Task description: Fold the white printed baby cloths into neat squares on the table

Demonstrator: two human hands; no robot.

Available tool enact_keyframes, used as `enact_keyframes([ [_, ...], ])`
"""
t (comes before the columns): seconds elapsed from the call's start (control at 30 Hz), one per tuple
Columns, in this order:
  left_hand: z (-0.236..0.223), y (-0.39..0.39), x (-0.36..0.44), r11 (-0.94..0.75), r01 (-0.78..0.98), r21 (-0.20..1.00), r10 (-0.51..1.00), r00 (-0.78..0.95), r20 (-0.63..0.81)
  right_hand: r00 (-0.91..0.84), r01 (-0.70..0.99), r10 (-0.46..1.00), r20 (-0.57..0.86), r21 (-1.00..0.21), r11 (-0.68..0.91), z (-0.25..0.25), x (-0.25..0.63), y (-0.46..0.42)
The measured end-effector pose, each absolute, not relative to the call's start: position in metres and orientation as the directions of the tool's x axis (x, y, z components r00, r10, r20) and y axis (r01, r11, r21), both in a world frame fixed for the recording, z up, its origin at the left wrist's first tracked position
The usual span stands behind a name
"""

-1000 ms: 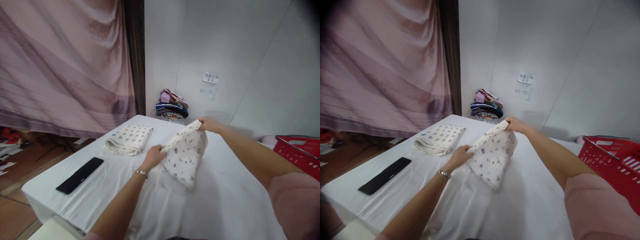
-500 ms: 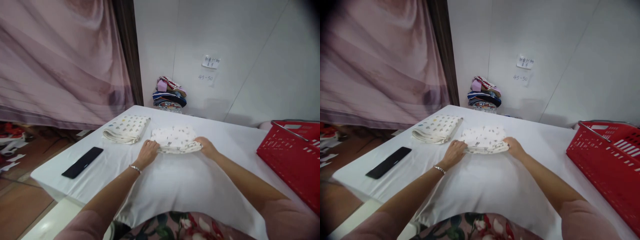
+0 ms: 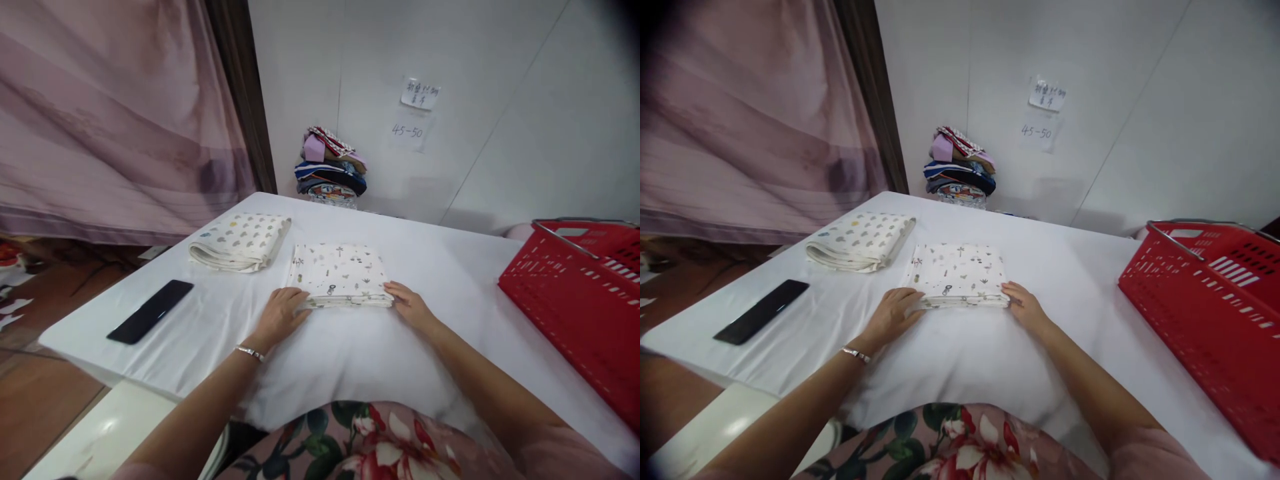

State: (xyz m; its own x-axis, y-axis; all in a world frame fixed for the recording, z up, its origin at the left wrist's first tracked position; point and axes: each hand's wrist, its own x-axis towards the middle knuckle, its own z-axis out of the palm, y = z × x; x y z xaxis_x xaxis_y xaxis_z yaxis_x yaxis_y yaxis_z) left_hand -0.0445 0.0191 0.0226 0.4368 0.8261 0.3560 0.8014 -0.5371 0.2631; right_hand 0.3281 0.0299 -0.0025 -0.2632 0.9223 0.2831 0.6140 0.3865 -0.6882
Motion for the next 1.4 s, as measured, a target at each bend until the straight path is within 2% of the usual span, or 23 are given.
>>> enact_keyframes([
  [0.07, 0.025, 0.022, -0.042, -0.516, 0.804, 0.295, 0.836, 0.4, 0.375, -0.17, 0.583, 0.941, 0.292, -0.74, 0.335, 0.003, 0.324, 0.027],
  [0.17, 0.028, 0.03, -0.033, -0.502, 0.807, 0.312, 0.84, 0.37, 0.397, -0.082, 0.625, 0.94, 0.331, -0.718, 0.308, 0.014, 0.313, 0.027],
  [0.33, 0.027, 0.038, -0.021, -0.523, 0.795, 0.306, 0.84, 0.421, 0.342, -0.184, 0.739, 0.938, 0.294, -0.587, 0.329, 0.018, 0.299, 0.032],
  [0.43, 0.027, 0.039, -0.018, -0.522, 0.791, 0.32, 0.845, 0.429, 0.318, -0.187, 0.75, 0.942, 0.279, -0.579, 0.32, 0.009, 0.297, 0.035],
  [0.57, 0.027, 0.037, -0.02, -0.514, 0.791, 0.333, 0.846, 0.403, 0.349, -0.093, 0.686, 0.9, 0.426, -0.627, 0.368, -0.003, 0.298, 0.035],
  [0.67, 0.025, 0.035, -0.024, -0.519, 0.795, 0.314, 0.834, 0.391, 0.388, -0.144, 0.696, 0.83, 0.539, -0.541, 0.472, -0.005, 0.3, 0.03],
  [0.77, 0.023, 0.035, -0.025, -0.531, 0.789, 0.309, 0.825, 0.398, 0.402, -0.248, 0.697, 0.793, 0.556, -0.466, 0.545, -0.004, 0.302, 0.024],
  [0.9, 0.024, 0.04, -0.018, -0.571, 0.764, 0.3, 0.796, 0.425, 0.432, -0.237, 0.701, 0.792, 0.562, -0.466, 0.54, -0.006, 0.303, 0.022],
  [1.03, 0.026, 0.047, -0.005, -0.606, 0.741, 0.291, 0.78, 0.48, 0.401, -0.17, 0.709, 0.817, 0.552, -0.507, 0.49, -0.01, 0.301, 0.025],
  [1.2, 0.03, 0.052, 0.007, -0.643, 0.736, 0.213, 0.755, 0.561, 0.341, -0.258, 0.77, 0.79, 0.556, -0.375, 0.516, -0.003, 0.297, 0.03],
  [1.4, 0.027, 0.046, 0.007, -0.614, 0.779, 0.127, 0.739, 0.51, 0.44, -0.269, 0.764, 0.756, 0.597, -0.345, 0.545, -0.003, 0.291, 0.031],
])
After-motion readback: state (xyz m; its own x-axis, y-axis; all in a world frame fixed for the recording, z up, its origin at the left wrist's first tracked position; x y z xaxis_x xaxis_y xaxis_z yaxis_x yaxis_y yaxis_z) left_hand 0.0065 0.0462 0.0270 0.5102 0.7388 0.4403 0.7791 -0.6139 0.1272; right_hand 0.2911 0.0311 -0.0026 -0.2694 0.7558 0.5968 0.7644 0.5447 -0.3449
